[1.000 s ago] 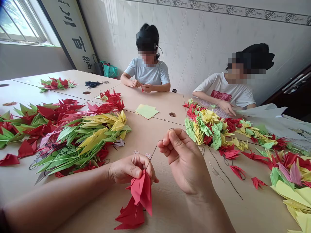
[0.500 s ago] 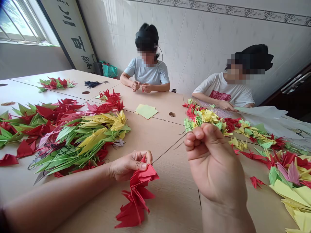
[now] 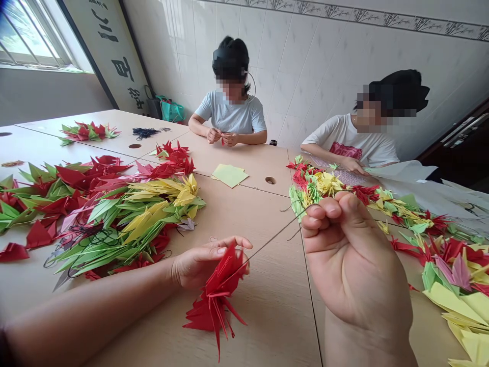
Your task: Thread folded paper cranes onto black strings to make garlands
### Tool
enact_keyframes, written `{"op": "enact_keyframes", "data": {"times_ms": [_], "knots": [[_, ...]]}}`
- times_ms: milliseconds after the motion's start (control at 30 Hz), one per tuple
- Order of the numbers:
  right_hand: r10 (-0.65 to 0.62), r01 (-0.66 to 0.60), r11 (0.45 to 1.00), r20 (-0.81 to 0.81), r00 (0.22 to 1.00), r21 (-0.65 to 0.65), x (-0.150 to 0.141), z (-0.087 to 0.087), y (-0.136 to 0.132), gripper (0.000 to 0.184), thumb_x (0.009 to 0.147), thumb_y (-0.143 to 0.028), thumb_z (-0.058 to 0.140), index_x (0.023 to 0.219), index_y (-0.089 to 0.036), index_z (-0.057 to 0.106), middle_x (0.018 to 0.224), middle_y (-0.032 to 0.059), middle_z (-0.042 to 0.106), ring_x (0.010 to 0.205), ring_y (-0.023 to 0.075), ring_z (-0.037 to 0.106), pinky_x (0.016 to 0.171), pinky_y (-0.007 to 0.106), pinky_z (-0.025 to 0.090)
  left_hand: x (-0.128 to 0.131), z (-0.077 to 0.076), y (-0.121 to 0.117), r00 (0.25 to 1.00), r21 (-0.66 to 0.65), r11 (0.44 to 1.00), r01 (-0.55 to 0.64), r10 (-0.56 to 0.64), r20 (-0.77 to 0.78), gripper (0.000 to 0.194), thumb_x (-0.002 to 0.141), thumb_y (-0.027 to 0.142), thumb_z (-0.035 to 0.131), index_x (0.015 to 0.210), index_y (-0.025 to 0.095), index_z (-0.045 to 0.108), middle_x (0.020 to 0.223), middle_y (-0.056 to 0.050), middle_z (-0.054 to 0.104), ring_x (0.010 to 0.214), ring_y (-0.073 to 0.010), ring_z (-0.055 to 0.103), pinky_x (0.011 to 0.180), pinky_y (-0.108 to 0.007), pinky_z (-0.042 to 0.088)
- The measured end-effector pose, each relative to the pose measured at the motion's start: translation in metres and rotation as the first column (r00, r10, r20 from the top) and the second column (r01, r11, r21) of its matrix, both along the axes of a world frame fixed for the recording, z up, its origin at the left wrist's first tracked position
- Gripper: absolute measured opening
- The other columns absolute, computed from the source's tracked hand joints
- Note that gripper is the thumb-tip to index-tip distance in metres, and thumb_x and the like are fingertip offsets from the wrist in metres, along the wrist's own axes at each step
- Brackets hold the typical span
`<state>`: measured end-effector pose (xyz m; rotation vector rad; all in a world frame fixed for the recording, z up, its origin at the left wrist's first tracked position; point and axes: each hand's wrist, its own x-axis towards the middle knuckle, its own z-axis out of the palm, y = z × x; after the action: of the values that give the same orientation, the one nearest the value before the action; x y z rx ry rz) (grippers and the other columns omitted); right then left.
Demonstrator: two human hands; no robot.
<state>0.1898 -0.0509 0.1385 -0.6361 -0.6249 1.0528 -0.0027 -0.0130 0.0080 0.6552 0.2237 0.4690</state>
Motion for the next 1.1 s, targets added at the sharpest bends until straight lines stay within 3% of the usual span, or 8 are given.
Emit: {"op": "enact_keyframes", "data": {"times_ms": [133, 267, 400, 600, 767, 1100], "knots": [[-0.019, 0.019, 1.000, -0.011, 1.000, 0.001, 0.002, -0.002, 0.000, 0.021, 0.066, -0.014, 0.079, 0.069, -0.015, 0.059, 0.062, -0.0082, 0.053, 0.058, 0.0036, 0.056, 0.052, 0.012, 0.053, -0.001, -0.003, -0.002, 0.990, 0.048, 0.989, 0.141, -0.141, -0.008, 0.062, 0.069, 0.051, 0.070, 0.120, 0.019, 0.051, 0.096, -0.006, 0.063, 0.090, -0.0183, 0.059, 0.080, -0.029, 0.040], [-0.046, 0.047, 0.999, -0.028, 0.999, 0.011, 0.005, -0.003, 0.002, 0.015, 0.085, -0.016, 0.061, 0.070, -0.014, 0.059, 0.063, -0.0062, 0.054, 0.059, 0.0038, 0.058, 0.053, 0.013, 0.053, -0.001, -0.005, -0.005, 0.977, 0.135, 0.967, 0.215, -0.214, -0.020, 0.073, 0.057, 0.050, 0.079, 0.118, 0.019, 0.054, 0.093, -0.003, 0.063, 0.084, -0.0151, 0.058, 0.079, -0.027, 0.040], [-0.074, 0.073, 0.997, -0.051, 0.996, -0.021, 0.004, -0.002, 0.004, 0.028, 0.094, -0.016, 0.047, 0.068, -0.014, 0.058, 0.062, -0.0050, 0.053, 0.059, 0.0040, 0.058, 0.053, 0.013, 0.053, -0.001, -0.006, -0.008, 0.975, 0.172, 0.960, 0.220, -0.214, -0.052, 0.066, 0.055, 0.052, 0.079, 0.107, 0.015, 0.060, 0.086, -0.005, 0.063, 0.079, -0.0169, 0.060, 0.075, -0.031, 0.045], [-0.125, 0.124, 0.992, -0.072, 0.990, -0.018, 0.003, 0.001, 0.004, 0.034, 0.096, -0.012, 0.039, 0.069, -0.014, 0.058, 0.059, -0.0049, 0.053, 0.056, 0.0036, 0.057, 0.050, 0.012, 0.051, -0.003, -0.003, -0.005, 0.968, 0.199, 0.949, 0.244, -0.227, -0.105, 0.052, 0.070, 0.055, 0.067, 0.102, 0.014, 0.060, 0.068, 0.001, 0.058, 0.054, -0.0107, 0.056, 0.065, -0.031, 0.050], [-0.153, 0.154, 0.988, -0.102, 0.983, -0.003, 0.006, 0.003, 0.005, 0.038, 0.098, -0.011, 0.035, 0.067, -0.013, 0.057, 0.058, -0.0053, 0.053, 0.055, 0.0027, 0.058, 0.049, 0.012, 0.050, -0.003, -0.001, -0.003, 0.948, 0.198, 0.927, 0.317, -0.301, -0.107, 0.050, 0.072, 0.054, 0.066, 0.101, 0.015, 0.059, 0.066, 0.002, 0.055, 0.053, -0.0108, 0.056, 0.062, -0.030, 0.051], [-0.250, 0.256, 0.966, -0.119, 0.961, 0.034, 0.020, 0.007, 0.007, 0.034, 0.095, -0.007, 0.040, 0.065, -0.014, 0.055, 0.055, -0.0075, 0.055, 0.052, 0.0004, 0.058, 0.048, 0.009, 0.051, -0.003, -0.009, -0.004, 0.982, 0.057, 0.981, 0.184, -0.181, -0.056, 0.063, 0.067, 0.065, 0.063, 0.105, 0.015, 0.061, 0.095, -0.007, 0.066, 0.086, -0.0173, 0.061, 0.073, -0.025, 0.046]]}}
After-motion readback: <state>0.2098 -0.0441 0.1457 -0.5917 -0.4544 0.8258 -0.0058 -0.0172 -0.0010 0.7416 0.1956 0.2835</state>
